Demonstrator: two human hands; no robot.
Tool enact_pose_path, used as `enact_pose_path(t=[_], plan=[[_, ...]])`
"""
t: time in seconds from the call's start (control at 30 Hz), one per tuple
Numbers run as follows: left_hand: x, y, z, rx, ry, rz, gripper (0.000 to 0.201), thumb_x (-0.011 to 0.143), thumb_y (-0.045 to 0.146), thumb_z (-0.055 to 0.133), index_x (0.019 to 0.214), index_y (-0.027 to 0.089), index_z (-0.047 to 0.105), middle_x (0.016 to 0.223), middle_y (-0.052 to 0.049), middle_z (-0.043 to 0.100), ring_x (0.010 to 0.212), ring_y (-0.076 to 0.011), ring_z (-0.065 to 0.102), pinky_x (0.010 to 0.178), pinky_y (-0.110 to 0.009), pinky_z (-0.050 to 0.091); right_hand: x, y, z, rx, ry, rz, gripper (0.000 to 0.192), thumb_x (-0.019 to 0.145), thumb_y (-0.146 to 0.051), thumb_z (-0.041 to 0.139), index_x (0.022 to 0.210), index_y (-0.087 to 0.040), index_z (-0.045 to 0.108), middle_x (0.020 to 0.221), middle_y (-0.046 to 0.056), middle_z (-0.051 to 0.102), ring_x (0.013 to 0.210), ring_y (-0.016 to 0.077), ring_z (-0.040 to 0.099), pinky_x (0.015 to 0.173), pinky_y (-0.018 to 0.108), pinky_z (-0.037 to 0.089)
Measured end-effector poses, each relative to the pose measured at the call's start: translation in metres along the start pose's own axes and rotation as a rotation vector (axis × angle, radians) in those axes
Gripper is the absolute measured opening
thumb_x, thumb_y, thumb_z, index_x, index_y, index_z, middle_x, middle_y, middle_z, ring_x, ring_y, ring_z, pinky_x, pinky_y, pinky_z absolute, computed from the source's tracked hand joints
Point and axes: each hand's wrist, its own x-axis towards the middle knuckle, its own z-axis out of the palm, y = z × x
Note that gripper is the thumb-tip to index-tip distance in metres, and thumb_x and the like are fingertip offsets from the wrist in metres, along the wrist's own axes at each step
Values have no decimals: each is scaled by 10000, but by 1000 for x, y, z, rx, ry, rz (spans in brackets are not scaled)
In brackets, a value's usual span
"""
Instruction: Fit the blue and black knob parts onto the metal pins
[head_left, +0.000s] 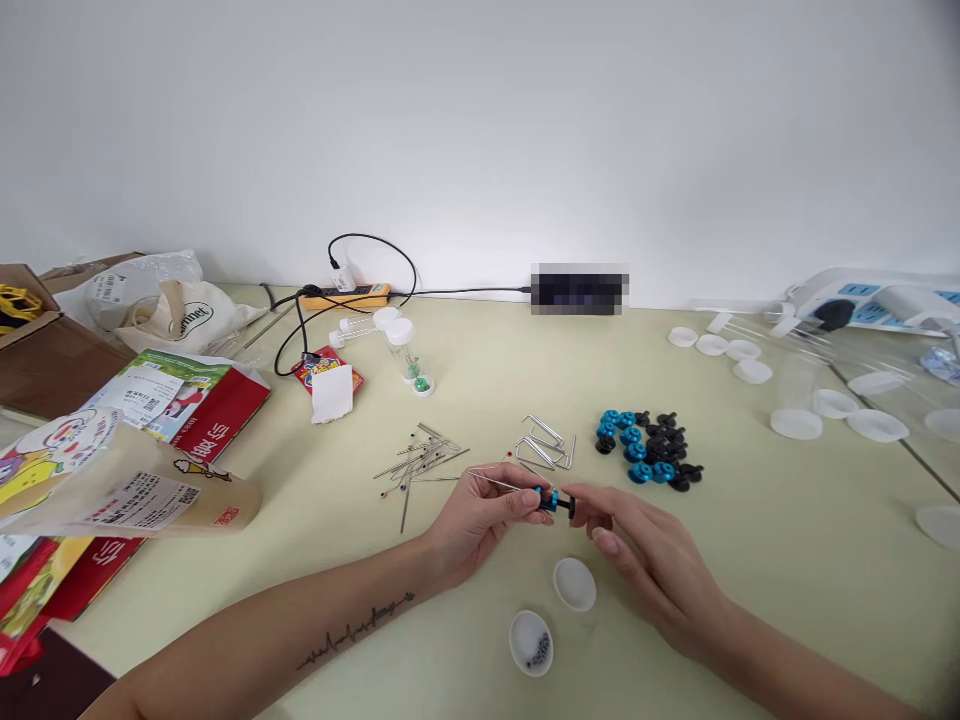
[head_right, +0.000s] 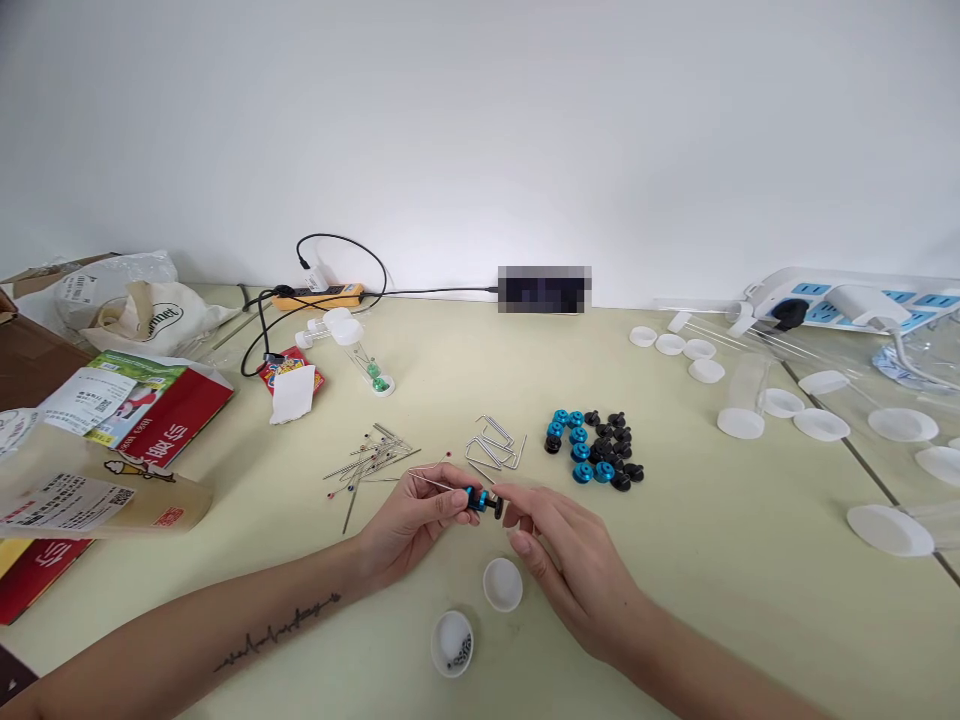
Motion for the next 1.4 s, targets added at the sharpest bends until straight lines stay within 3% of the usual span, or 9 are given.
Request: enact_pose_path(t=[1.4], plan=[[-1,0,-1,-29,-29,16,160,736,160,683,888,109,684,843,-52,674,707,-92,641,739,-200,483,0,-3,-1,26,-16,36,342,954,-243,307,1283,-250,402,856,26,619,775,143,600,685,267,487]])
